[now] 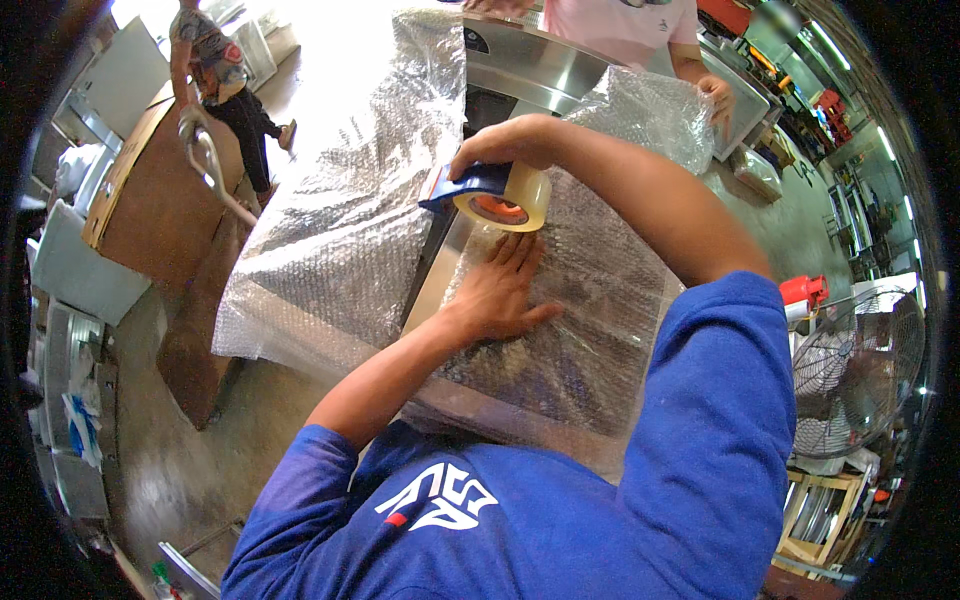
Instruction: The person wraps a stainless steel gas stove with bubble wrap and secures it with packing tape. They also cut a piece of cardboard and place it under the wrapped stove.
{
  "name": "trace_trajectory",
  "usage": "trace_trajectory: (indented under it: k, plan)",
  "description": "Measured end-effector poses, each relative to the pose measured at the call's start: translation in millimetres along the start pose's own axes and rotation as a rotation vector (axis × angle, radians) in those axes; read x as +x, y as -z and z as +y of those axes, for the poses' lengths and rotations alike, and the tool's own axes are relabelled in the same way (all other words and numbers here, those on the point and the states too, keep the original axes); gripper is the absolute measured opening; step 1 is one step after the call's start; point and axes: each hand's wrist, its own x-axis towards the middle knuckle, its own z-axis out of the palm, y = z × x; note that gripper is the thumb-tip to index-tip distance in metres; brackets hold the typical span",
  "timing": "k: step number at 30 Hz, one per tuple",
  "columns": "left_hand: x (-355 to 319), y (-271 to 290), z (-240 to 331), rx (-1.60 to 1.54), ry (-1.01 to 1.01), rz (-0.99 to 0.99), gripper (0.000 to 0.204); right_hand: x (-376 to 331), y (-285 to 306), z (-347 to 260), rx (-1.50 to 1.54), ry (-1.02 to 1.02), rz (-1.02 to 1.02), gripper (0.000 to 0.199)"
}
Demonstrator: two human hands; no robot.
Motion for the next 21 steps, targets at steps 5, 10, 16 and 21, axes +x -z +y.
trace_trajectory:
  k: [5,10,16,21]
  plan:
    - [-2,6,1,0.026,0.1,-0.019,0.105,-5,7,12,0.021,-0.002,-0.006,0.058]
    - [-1,3,1,0.061,0.18,-0.014,0.1,-25,12,33,-0.018,0.065,0.01,0.053]
    - [-4,1,0,0.101,0.225,0.015,0.093,-64,25,90,-0.068,0.116,0.152,0.065]
    - [0,6,0,0.131,0.253,-0.007,0.094,-103,12,124,-0.005,0.216,0.25,0.07]
